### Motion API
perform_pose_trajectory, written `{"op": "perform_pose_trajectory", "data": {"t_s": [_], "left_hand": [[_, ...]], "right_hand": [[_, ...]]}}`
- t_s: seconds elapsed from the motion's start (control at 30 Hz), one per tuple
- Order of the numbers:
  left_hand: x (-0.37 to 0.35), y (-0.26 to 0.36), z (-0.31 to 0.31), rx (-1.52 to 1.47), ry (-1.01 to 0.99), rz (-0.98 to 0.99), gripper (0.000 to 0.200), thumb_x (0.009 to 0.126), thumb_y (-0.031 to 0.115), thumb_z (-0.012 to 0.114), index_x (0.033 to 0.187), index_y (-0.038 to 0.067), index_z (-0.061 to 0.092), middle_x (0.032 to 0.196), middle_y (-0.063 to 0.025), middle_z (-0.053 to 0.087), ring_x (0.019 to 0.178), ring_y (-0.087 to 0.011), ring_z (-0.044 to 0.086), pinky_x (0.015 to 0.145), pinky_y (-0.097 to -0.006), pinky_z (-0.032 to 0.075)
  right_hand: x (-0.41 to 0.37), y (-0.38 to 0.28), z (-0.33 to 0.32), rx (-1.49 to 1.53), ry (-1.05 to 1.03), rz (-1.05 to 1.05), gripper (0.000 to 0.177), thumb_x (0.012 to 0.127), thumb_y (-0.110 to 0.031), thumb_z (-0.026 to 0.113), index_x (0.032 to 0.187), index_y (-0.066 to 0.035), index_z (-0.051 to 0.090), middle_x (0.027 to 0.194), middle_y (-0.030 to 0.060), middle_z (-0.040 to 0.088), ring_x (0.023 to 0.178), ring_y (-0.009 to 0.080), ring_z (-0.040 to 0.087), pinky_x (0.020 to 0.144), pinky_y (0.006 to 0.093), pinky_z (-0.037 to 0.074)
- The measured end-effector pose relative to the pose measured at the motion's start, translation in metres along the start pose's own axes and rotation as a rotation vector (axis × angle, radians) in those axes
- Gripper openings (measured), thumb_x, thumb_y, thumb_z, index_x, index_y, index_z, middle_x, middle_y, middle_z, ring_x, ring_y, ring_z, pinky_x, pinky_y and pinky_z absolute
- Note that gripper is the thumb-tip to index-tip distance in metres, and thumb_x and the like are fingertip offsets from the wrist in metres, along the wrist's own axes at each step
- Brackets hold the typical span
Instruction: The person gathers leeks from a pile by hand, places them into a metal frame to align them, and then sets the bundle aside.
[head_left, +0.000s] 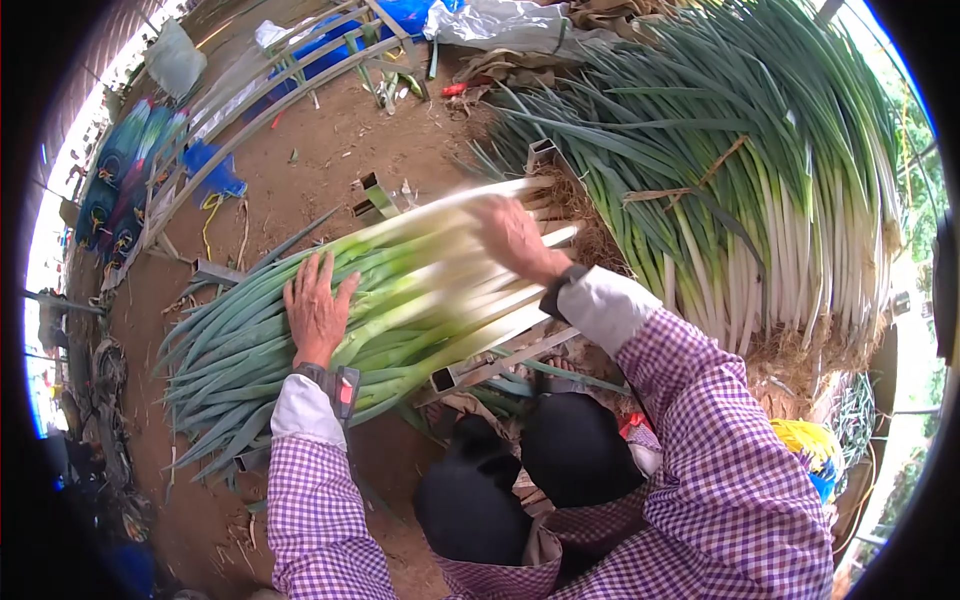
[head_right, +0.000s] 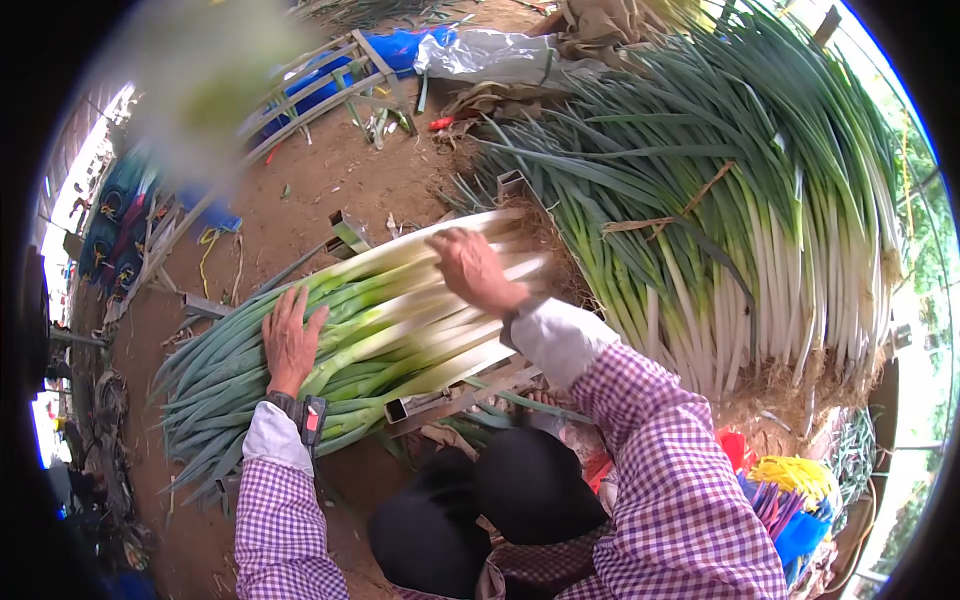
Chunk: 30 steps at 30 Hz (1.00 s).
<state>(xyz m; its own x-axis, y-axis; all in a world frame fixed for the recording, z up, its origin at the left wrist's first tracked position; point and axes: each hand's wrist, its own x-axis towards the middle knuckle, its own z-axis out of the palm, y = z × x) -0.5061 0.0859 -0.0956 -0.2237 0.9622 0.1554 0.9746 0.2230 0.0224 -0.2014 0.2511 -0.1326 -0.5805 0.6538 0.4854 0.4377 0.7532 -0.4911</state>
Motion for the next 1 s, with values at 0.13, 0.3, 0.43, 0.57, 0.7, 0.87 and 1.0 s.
{"op": "perform_pose_trajectory", "data": {"t_s": [0.13,0.3,0.43,0.57,0.7,0.87,1.0], "left_hand": [[-0.001,-0.002,0.004,0.032,0.013,0.0,0.066,0.103,0.057,0.05,0.149,0.009,0.054,0.153,-0.0149,0.051,0.144,-0.0318,0.045,0.12,-0.0531,0.029],[-0.001,0.0,0.005,0.072,0.018,-0.021,0.065,0.104,0.057,0.049,0.151,0.012,0.052,0.156,-0.0115,0.049,0.146,-0.0293,0.042,0.12,-0.0532,0.029],[-0.003,-0.001,0.008,0.086,0.015,-0.032,0.065,0.104,0.057,0.049,0.152,0.013,0.051,0.158,-0.0101,0.046,0.148,-0.0283,0.039,0.121,-0.0531,0.028],[-0.003,0.002,0.009,0.044,0.028,-0.043,0.068,0.102,0.059,0.051,0.151,0.011,0.051,0.159,-0.0113,0.045,0.149,-0.0293,0.038,0.122,-0.0529,0.027],[-0.004,-0.007,0.003,-0.115,0.142,0.02,0.073,0.099,0.06,0.057,0.149,0.007,0.053,0.155,-0.0156,0.048,0.146,-0.0325,0.041,0.121,-0.0512,0.029],[-0.024,0.009,-0.049,-0.327,-0.02,0.214,0.083,0.088,0.058,0.071,0.149,0.005,0.052,0.147,-0.0209,0.056,0.135,-0.0363,0.051,0.119,-0.05,0.031],[-0.048,0.034,-0.074,-0.182,-0.001,0.354,0.086,0.074,0.029,0.085,0.15,0.006,0.05,0.131,-0.0193,0.064,0.127,-0.0356,0.056,0.115,-0.0501,0.035]], "right_hand": [[-0.044,-0.032,-0.013,0.06,-0.047,-0.01,0.053,0.083,-0.023,0.082,0.128,-0.001,0.065,0.124,0.0159,0.068,0.119,0.0333,0.061,0.104,0.0454,0.046],[-0.064,-0.022,-0.017,0.029,-0.072,-0.069,0.058,0.079,-0.017,0.081,0.132,-0.005,0.061,0.128,0.0128,0.065,0.12,0.0327,0.059,0.102,0.0446,0.046],[-0.063,-0.01,-0.017,-0.029,-0.137,-0.065,0.054,0.08,-0.009,0.077,0.131,-0.006,0.06,0.12,0.0126,0.066,0.112,0.0326,0.061,0.097,0.0437,0.047],[-0.065,-0.001,-0.009,-0.085,-0.132,-0.057,0.049,0.083,-0.007,0.074,0.131,-0.006,0.062,0.116,0.0132,0.066,0.107,0.0309,0.062,0.093,0.0435,0.048],[-0.06,-0.002,-0.015,-0.069,-0.102,-0.106,0.042,0.087,-0.007,0.069,0.129,-0.008,0.064,0.105,0.0112,0.065,0.098,0.0276,0.063,0.087,0.0442,0.048],[-0.051,-0.019,-0.033,-0.1,0.019,-0.13,0.038,0.087,-0.007,0.065,0.125,-0.01,0.064,0.105,0.0087,0.063,0.095,0.0291,0.062,0.086,0.0429,0.046],[-0.041,-0.015,-0.039,-0.118,-0.061,-0.117,0.038,0.087,-0.009,0.066,0.125,-0.012,0.065,0.105,0.0078,0.063,0.092,0.0286,0.064,0.083,0.0429,0.045]]}}
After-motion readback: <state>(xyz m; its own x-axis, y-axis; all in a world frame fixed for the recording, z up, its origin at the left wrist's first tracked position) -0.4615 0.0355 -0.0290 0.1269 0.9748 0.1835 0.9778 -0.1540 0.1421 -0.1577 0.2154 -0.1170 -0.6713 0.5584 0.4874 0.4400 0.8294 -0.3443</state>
